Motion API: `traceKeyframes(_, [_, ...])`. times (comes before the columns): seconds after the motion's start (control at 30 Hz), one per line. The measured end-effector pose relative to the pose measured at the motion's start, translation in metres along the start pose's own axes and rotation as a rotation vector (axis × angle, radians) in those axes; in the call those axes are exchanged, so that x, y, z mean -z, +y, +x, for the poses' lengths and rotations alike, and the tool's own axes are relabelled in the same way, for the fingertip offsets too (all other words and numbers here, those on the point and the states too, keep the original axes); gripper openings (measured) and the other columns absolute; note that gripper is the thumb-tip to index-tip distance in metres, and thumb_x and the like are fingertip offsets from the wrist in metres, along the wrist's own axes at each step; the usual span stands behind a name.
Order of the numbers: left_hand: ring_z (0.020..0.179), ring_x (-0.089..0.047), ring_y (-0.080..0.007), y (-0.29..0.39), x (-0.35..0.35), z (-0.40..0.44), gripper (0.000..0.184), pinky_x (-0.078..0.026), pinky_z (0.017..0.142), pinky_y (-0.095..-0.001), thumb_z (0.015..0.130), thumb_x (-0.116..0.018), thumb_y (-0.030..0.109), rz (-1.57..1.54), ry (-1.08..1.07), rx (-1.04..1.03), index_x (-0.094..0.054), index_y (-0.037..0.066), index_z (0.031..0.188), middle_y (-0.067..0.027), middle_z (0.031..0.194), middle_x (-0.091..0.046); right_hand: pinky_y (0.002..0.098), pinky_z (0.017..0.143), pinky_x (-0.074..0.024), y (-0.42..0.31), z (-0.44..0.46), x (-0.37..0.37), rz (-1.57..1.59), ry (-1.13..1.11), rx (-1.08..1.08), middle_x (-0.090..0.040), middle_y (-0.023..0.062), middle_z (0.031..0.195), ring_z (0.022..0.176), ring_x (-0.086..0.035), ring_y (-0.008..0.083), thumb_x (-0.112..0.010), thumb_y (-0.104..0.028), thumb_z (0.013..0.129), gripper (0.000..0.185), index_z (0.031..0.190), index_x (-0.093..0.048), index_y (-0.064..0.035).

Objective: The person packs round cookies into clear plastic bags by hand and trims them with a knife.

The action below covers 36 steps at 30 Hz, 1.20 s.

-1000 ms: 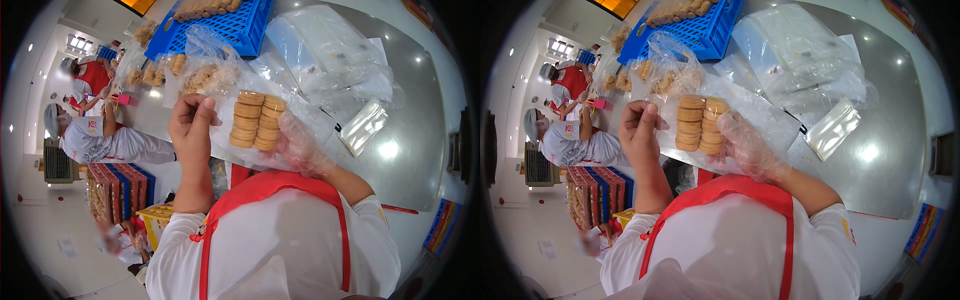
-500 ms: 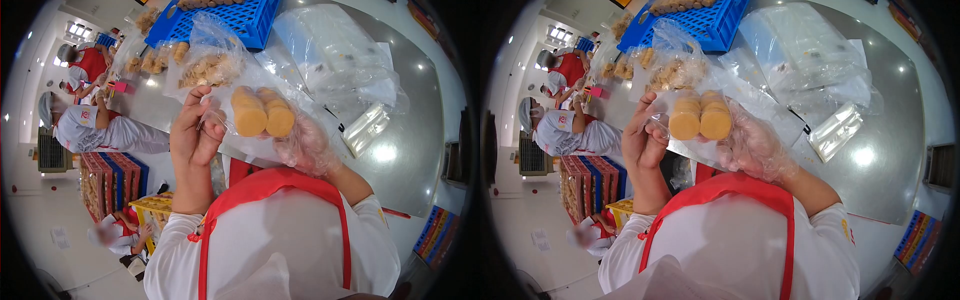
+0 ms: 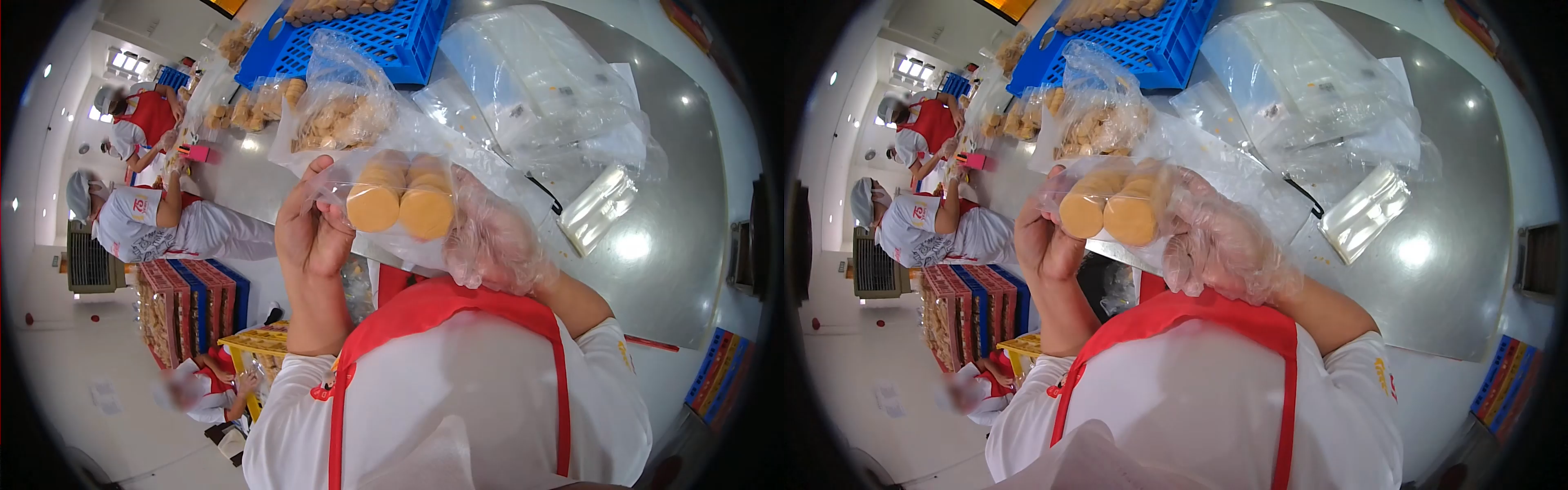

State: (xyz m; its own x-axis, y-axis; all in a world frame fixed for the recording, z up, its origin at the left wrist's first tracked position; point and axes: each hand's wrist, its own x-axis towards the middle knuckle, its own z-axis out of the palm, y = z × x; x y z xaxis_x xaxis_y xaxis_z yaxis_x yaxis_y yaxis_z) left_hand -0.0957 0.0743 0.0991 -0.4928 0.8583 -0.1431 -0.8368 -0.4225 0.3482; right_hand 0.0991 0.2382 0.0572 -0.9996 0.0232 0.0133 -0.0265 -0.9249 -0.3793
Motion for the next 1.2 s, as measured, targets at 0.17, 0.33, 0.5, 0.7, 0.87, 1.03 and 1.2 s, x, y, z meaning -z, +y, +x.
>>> traceKeyframes(0.17, [0.088, -0.064, -0.0214, 0.003, 0.017, 0.006, 0.029, -0.061, 0.081, -0.0407, 0.097, -0.051, 0.008, -0.036, -0.141, 0.044, -0.05, -0.002, 0.125, -0.0156, 0.103, -0.063, 0.0306, 0.046, -0.0535, -0.001, -0.005, -0.004, -0.044, 0.035, 0.012, -0.065, 0.0204, 0.109, 0.065, -0.069, 0.0252, -0.049, -0.03, 0.106, 0.059, 0.153, -0.018, -0.012])
traceKeyframes(0.33, [0.111, -0.06, -0.0311, -0.014, -0.003, 0.0, 0.045, -0.047, 0.104, -0.0495, 0.096, -0.059, 0.023, 0.354, -0.086, -0.143, -0.048, -0.001, 0.132, -0.0203, 0.116, -0.062, 0.0325, 0.061, -0.0556, -0.002, -0.01, -0.027, -0.287, 0.24, 0.007, -0.063, 0.0209, 0.11, 0.077, -0.07, 0.0245, -0.048, -0.017, 0.105, 0.058, 0.153, -0.016, -0.0111])
traceKeyframes(0.5, [0.119, -0.06, -0.034, -0.043, -0.002, -0.003, 0.056, -0.049, 0.104, -0.0498, 0.097, -0.062, 0.028, 0.419, -0.002, -0.256, -0.04, 0.002, 0.141, -0.0219, 0.122, -0.06, 0.0342, 0.078, -0.0562, 0.02, -0.005, -0.013, -0.573, 0.153, 0.281, -0.06, 0.0189, 0.116, 0.094, -0.067, 0.0199, -0.052, -0.002, 0.1, 0.065, 0.154, -0.016, -0.0121])
traceKeyframes(0.7, [0.119, -0.061, -0.0334, -0.044, 0.002, -0.005, 0.048, -0.052, 0.102, -0.0488, 0.1, -0.057, 0.021, 0.45, 0.076, -0.292, -0.039, 0.003, 0.141, -0.0197, 0.124, -0.061, 0.0337, 0.084, -0.0558, 0.032, -0.001, -0.005, -0.738, 0.044, 0.433, -0.06, 0.0166, 0.118, 0.1, -0.063, 0.0173, -0.05, 0.007, 0.097, 0.069, 0.154, -0.018, -0.0153])
traceKeyframes(0.87, [0.122, -0.061, -0.0325, -0.037, 0.029, -0.001, 0.04, -0.051, 0.103, -0.0492, 0.102, -0.052, 0.02, 0.111, 0.014, -0.002, -0.047, 0.001, 0.136, -0.0182, 0.13, -0.061, 0.0324, 0.086, -0.0546, 0.03, -0.005, -0.018, -0.674, 0.076, 0.372, -0.06, 0.0168, 0.12, 0.099, -0.064, 0.017, -0.046, 0.009, 0.097, 0.069, 0.155, -0.017, -0.0174])
traceKeyframes(1.03, [0.109, -0.066, -0.035, -0.045, 0.019, -0.003, 0.036, -0.056, 0.092, -0.0466, 0.099, -0.053, 0.023, 0.036, -0.006, 0.12, -0.059, 0.0, 0.125, -0.021, 0.119, -0.066, 0.0316, 0.086, -0.0541, 0.031, -0.006, -0.013, -0.696, 0.008, 0.359, -0.061, 0.0167, 0.122, 0.097, -0.065, 0.0168, -0.047, 0.008, 0.098, 0.07, 0.156, -0.015, -0.017])
traceKeyframes(1.2, [0.088, -0.066, -0.0305, -0.044, 0.039, 0.006, 0.04, -0.057, 0.077, -0.038, 0.096, -0.053, 0.028, -0.172, -0.133, 0.27, -0.06, -0.001, 0.123, -0.0182, 0.118, -0.063, 0.0295, 0.083, -0.0538, 0.034, -0.005, -0.013, -0.725, -0.028, 0.322, -0.065, 0.0125, 0.113, 0.089, -0.063, 0.0134, -0.05, 0.008, 0.098, 0.055, 0.147, -0.035, -0.0102])
